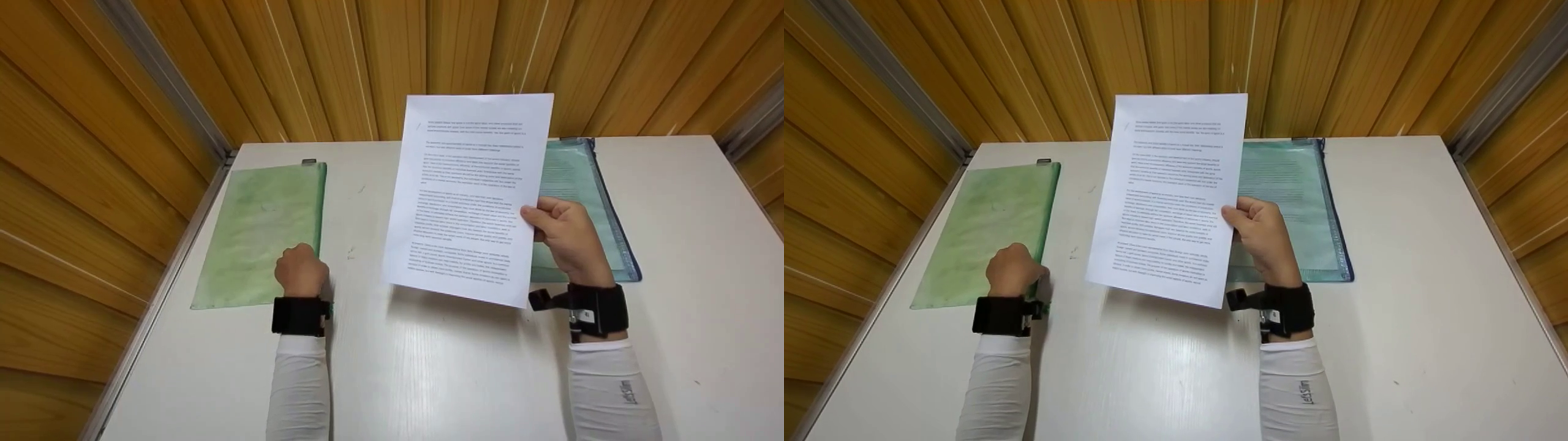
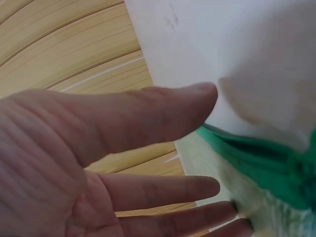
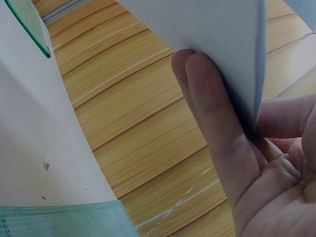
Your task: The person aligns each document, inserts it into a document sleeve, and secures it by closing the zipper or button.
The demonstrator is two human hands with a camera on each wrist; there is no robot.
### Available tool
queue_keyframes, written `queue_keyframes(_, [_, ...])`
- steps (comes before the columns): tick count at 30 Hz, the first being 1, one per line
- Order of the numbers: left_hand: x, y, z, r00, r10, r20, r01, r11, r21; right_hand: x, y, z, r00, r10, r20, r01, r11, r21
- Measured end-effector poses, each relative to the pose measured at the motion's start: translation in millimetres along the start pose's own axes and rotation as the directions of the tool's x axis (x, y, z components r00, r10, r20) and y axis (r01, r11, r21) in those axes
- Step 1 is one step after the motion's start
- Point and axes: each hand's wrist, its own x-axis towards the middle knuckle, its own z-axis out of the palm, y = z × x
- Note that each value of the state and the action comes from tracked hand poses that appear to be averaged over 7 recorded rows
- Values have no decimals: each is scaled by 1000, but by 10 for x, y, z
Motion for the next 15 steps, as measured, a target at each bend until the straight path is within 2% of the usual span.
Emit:
queue_keyframes(8, [-32,63,11,1000,24,-14,-24,999,26,1,13,16,1000,-28,8,28,999,30])
queue_keyframes(15, [-51,67,-43,996,74,-53,-75,997,-8,1,9,7,999,-32,13,31,999,28])
